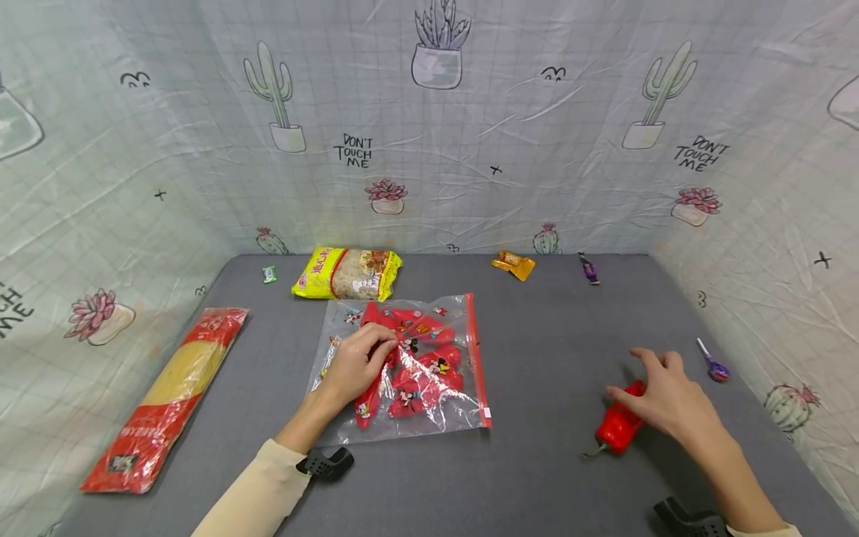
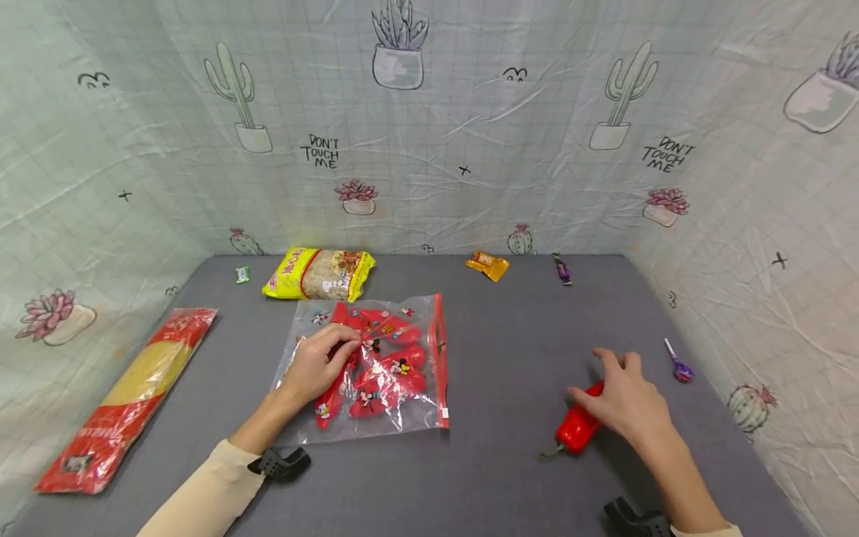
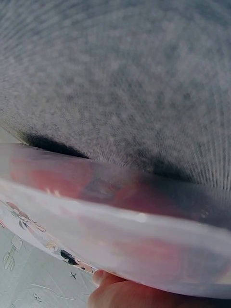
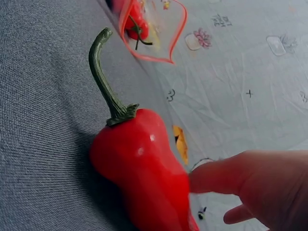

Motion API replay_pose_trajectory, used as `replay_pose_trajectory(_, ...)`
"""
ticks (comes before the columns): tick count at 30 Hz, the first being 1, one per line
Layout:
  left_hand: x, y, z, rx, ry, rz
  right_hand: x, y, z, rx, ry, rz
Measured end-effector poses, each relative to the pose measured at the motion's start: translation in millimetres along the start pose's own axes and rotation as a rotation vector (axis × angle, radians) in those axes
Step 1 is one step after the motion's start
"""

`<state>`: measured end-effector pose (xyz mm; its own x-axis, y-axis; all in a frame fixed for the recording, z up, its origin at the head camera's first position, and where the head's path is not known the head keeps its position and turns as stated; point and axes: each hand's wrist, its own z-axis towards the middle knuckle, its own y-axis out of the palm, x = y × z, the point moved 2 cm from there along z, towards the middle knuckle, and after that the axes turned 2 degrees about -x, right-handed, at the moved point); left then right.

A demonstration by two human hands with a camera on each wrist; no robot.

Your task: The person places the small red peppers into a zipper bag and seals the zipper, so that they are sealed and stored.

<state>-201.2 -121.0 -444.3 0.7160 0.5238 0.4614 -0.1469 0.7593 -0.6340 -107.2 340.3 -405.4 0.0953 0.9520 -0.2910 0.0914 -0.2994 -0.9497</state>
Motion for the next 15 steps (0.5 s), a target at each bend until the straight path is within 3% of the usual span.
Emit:
replay_pose_trajectory(4, -0.3, -0.2, -1.0, -0.003, 0.000, -0.002, 0, 5, 5, -0.055, -0.038, 0.029)
replay_pose_trajectory(15, -1.0, 0.0, -1.0, -0.002, -0.010, -0.002, -16, 9, 20, 0.073, -0.160, 0.107)
